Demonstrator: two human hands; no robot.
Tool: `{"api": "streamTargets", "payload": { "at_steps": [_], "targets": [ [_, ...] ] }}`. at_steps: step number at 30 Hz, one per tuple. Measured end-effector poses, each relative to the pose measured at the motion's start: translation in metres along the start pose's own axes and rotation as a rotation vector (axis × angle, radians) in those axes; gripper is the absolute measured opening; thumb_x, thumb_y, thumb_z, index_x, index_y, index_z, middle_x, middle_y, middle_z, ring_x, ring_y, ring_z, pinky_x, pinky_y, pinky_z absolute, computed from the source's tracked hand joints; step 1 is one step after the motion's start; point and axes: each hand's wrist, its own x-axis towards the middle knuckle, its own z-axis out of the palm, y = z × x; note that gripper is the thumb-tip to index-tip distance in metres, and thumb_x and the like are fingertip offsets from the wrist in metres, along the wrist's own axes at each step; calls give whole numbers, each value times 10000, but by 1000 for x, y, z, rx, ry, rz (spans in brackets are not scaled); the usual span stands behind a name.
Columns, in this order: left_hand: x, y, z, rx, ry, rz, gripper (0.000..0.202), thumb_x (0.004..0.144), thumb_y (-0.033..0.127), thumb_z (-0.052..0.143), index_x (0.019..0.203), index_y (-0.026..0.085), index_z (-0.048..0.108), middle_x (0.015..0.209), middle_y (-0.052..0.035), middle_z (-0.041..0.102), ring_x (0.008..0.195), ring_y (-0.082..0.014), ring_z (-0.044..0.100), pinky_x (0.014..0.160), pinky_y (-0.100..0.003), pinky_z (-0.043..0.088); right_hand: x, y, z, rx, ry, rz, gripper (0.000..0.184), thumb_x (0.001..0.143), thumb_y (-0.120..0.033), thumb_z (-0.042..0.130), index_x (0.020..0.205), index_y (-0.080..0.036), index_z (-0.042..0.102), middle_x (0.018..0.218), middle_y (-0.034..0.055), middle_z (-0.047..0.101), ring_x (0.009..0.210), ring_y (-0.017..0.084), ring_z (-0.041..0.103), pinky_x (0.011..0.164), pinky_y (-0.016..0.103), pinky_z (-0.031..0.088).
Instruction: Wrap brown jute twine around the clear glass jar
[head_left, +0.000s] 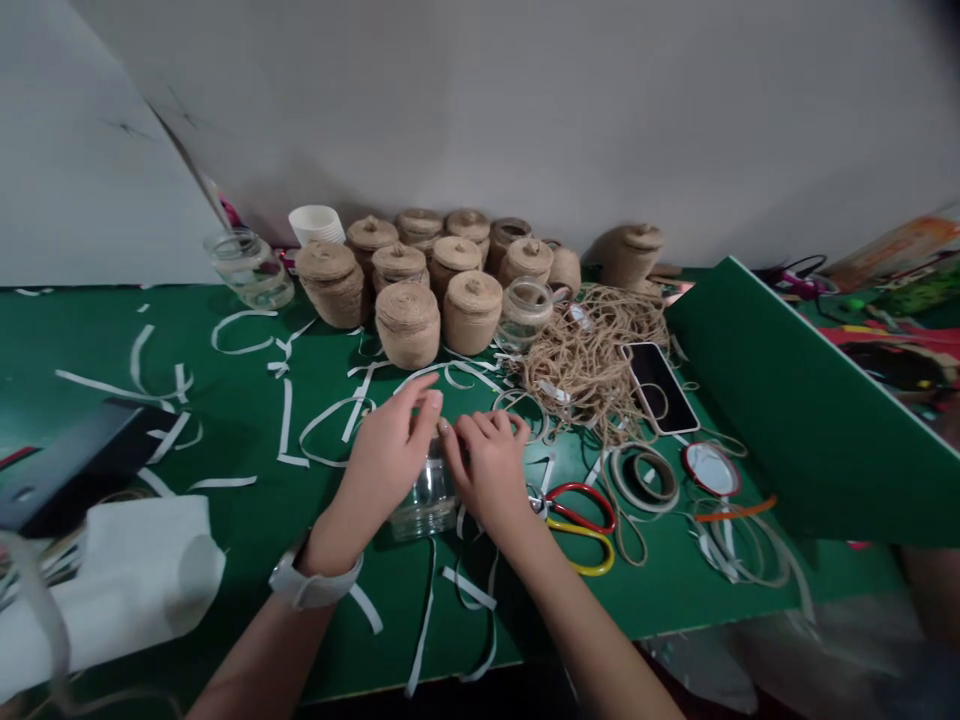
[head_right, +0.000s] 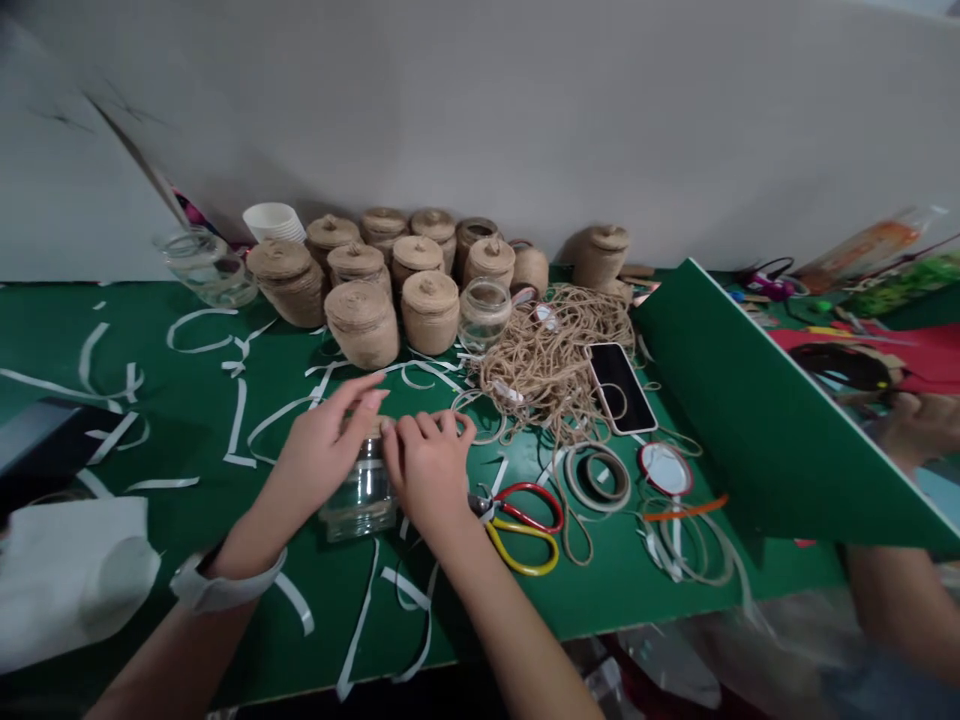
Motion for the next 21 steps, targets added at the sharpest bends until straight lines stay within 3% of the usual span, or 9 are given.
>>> {"api": "streamTargets", "payload": {
  "at_steps": [2, 4, 7, 13, 17, 21],
  "targets": [
    [0, 3, 2, 57, -32, -16, 404, 966, 436, 405, 865, 186, 705, 867, -77, 755, 810, -235, 687, 749, -327, 513, 3, -2, -1, -1, -23, -11, 264, 991, -314, 450, 792, -214, 593, 818, 22, 680, 875, 212, 517, 915, 408, 263],
    [-1, 0, 4, 3, -34, -78, 443, 951, 474, 437, 710, 194, 681, 757, -55, 740, 695, -209, 661, 661, -297, 495, 6, -3, -2, 19, -51, 5, 274, 985, -358, 463, 789, -208, 582, 829, 30, 687, 876, 216, 523, 920, 413, 264],
    [-4, -9, 8, -226, -4, -172, 404, 902, 515, 531, 747, 190, 713, 806, -43, 762, 745, -202, 685, 688, -275, 514, 7, -2, -3, 87, -85, 37, 307, 974, -417, 481, 763, -204, 547, 805, 23, 683, 864, 206, 535, 926, 401, 274],
    [-9, -22, 22, -566, -5, -234, 444, 908, 542, 538, 913, 157, 761, 951, -86, 774, 843, -224, 704, 769, -313, 550, 0, 7, -14, 177, -91, 79, 302, 1007, -356, 416, 772, -207, 534, 813, 7, 676, 872, 190, 538, 938, 386, 264],
    [-8, -22, 22, -540, -12, -190, 383, 922, 495, 546, 942, 175, 755, 995, -73, 769, 902, -225, 702, 833, -323, 546, -7, 15, -15, 151, -93, 112, 329, 1014, -338, 405, 738, -202, 524, 782, 2, 666, 853, 187, 529, 912, 379, 266],
    [-1, -9, 11, -231, -105, -23, 300, 949, 389, 498, 998, 188, 716, 1051, -65, 750, 981, -233, 682, 866, -330, 518, -8, 15, -12, 134, -56, 119, 321, 1004, -315, 433, 724, -202, 542, 759, 0, 657, 855, 187, 525, 896, 372, 264]
  ]
}}
